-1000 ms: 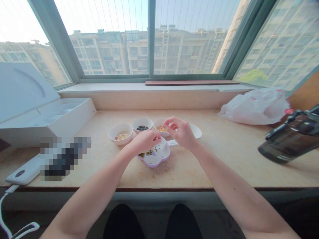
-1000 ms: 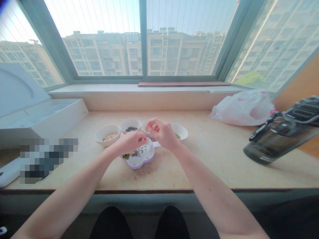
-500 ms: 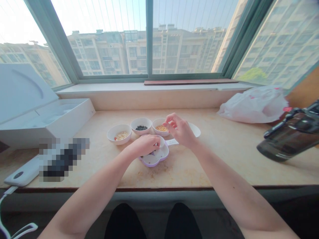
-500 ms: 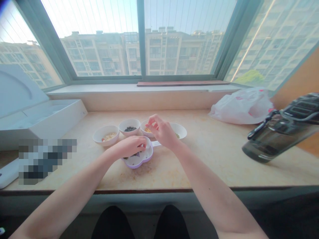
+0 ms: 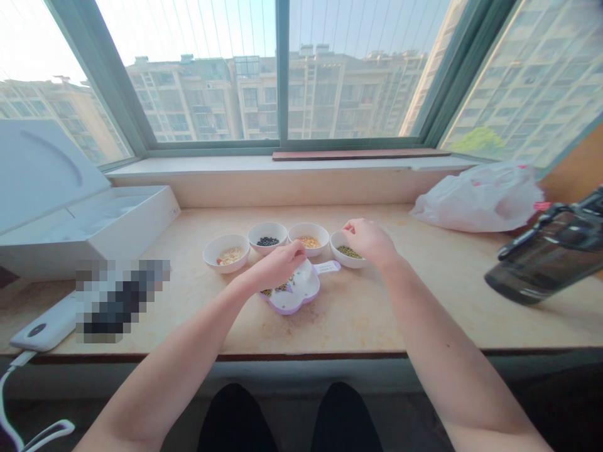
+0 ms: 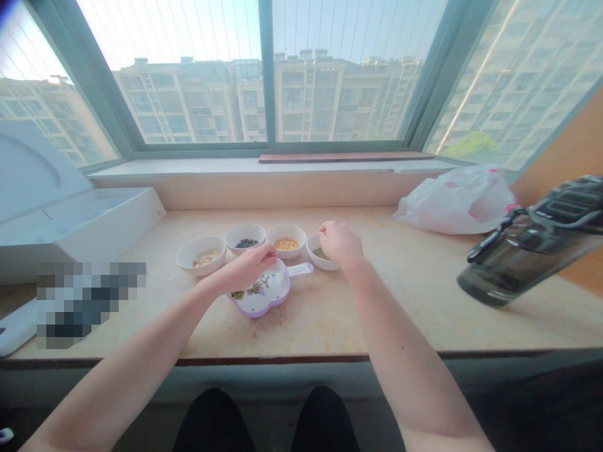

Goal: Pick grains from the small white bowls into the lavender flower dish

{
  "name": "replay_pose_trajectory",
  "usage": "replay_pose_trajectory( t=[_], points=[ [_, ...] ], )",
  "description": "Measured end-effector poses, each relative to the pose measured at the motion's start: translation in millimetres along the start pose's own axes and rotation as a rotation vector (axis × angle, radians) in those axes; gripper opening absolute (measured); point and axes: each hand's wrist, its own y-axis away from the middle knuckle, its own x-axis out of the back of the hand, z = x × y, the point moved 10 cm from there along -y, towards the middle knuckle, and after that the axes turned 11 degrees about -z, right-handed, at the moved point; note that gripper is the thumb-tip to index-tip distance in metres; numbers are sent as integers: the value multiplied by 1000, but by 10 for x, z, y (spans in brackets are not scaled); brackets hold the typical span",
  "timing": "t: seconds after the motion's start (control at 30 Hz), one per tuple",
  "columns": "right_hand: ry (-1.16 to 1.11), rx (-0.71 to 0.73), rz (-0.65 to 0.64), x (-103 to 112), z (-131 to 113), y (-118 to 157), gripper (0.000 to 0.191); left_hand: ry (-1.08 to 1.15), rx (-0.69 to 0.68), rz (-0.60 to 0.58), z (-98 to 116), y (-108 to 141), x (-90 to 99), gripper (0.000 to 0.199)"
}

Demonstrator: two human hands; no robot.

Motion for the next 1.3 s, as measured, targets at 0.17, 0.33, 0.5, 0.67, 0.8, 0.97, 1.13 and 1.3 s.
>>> replay_pose_trajectory(
  t=[0.17, 0.33, 0.5, 0.67, 0.8, 0.97, 1.13, 1.3],
  points=[
    [34, -24, -53, -63, -2, 3, 28, 569, -91, -41, 56, 0, 3, 25],
    [-274, 199, 63, 50, -287, 98, 20, 1005, -110, -94, 153, 48, -18, 30],
    [-857, 585, -84, 36, -749, 342, 29, 1146, -81, -94, 146, 71, -7, 29],
    [-1021, 637, -197, -63, -897, 448, 35, 1199, -74, -106, 125, 63, -10, 29],
    [-1028, 609, -180, -133, -874, 427, 32, 1226, -63, -130, 120, 49, -56, 27],
    [-956, 613, -140, -148, -872, 432, 31, 1243, -44, -141, 96, 35, -113, 25],
    [-786, 703, -21, -38, -903, 482, 25, 1246, -19, -109, 37, 22, -134, 27],
    [-637, 770, 59, -4, -934, 521, 20, 1181, -26, -44, 24, 30, -64, 29]
  ],
)
